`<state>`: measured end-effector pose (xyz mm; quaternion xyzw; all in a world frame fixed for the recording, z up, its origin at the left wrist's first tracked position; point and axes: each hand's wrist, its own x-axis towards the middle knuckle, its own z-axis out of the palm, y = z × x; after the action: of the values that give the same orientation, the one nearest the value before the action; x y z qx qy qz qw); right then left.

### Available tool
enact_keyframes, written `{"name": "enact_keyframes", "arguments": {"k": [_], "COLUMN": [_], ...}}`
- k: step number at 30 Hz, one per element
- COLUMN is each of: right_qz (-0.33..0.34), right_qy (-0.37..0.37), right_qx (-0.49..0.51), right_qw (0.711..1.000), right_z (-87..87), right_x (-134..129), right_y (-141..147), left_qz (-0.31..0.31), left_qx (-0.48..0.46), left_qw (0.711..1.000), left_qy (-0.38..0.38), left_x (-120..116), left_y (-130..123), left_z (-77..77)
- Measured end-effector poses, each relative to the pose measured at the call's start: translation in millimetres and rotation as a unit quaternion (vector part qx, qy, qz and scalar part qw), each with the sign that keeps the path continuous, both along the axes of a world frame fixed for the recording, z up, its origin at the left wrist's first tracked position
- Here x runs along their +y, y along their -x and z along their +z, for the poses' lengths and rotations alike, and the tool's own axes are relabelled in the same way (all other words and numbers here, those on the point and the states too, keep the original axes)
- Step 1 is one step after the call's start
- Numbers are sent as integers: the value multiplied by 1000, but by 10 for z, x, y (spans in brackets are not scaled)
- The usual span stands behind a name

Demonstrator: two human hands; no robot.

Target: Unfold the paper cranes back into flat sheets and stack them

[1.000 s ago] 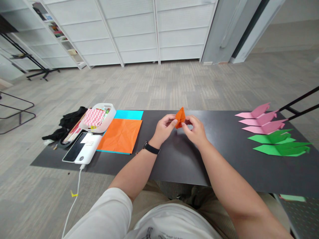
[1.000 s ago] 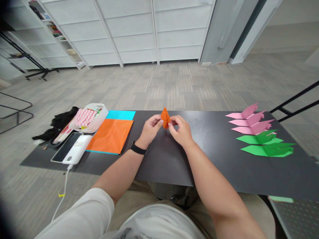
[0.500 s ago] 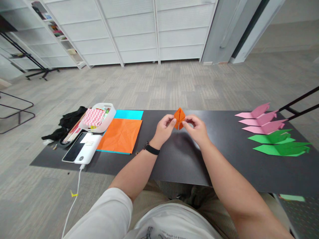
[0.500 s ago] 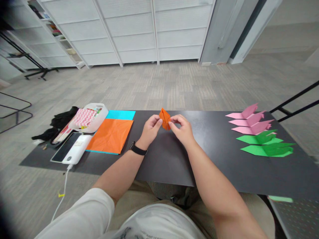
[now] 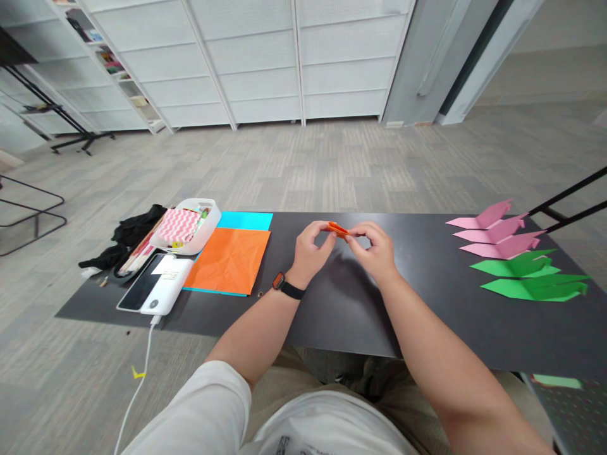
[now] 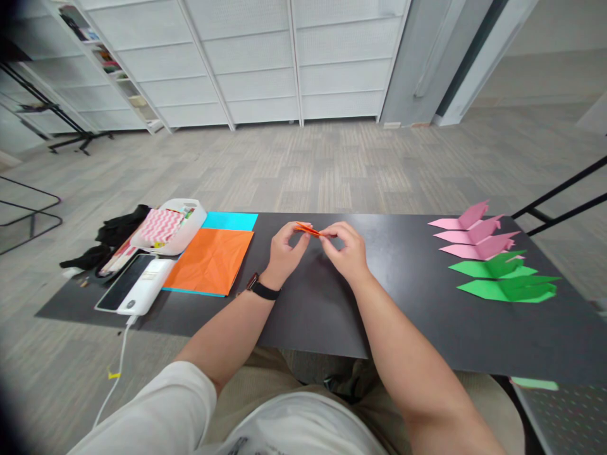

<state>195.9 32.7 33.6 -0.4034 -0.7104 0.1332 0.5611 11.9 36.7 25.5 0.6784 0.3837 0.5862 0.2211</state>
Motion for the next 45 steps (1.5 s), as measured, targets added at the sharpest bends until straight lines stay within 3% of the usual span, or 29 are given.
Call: {"name": "enact_keyframes", "arguments": {"k": [7,14,20,29,36,45], "right_qz": [34,-13,-39,21,19,29], "right_qy": [-41,-29,-4,-24,1,17], "right_qx": [-42,-21,27,-49,-50,-20], "right_qw": [998,999,999,998,999,999], "right_z": [-20,-19,-33,-39,-48,31], "right_x": [-32,-17,21,10,85,98], "right_y": [29,19,-20,-6,-145,-221], "left_qz": [-1,24,14,67,-34,-60], "left_qx": [5,51,98,87,139,115], "left_qw": [999,998,990,991,985,986], "left_qy": [-32,-36,-99,-73,-97,-100], "left_x": [-12,-3,-4,12,55,41], "left_y": [12,28,16,57,84,79], "left_z": [-16,-10,-17,-12,-27,-10]}}
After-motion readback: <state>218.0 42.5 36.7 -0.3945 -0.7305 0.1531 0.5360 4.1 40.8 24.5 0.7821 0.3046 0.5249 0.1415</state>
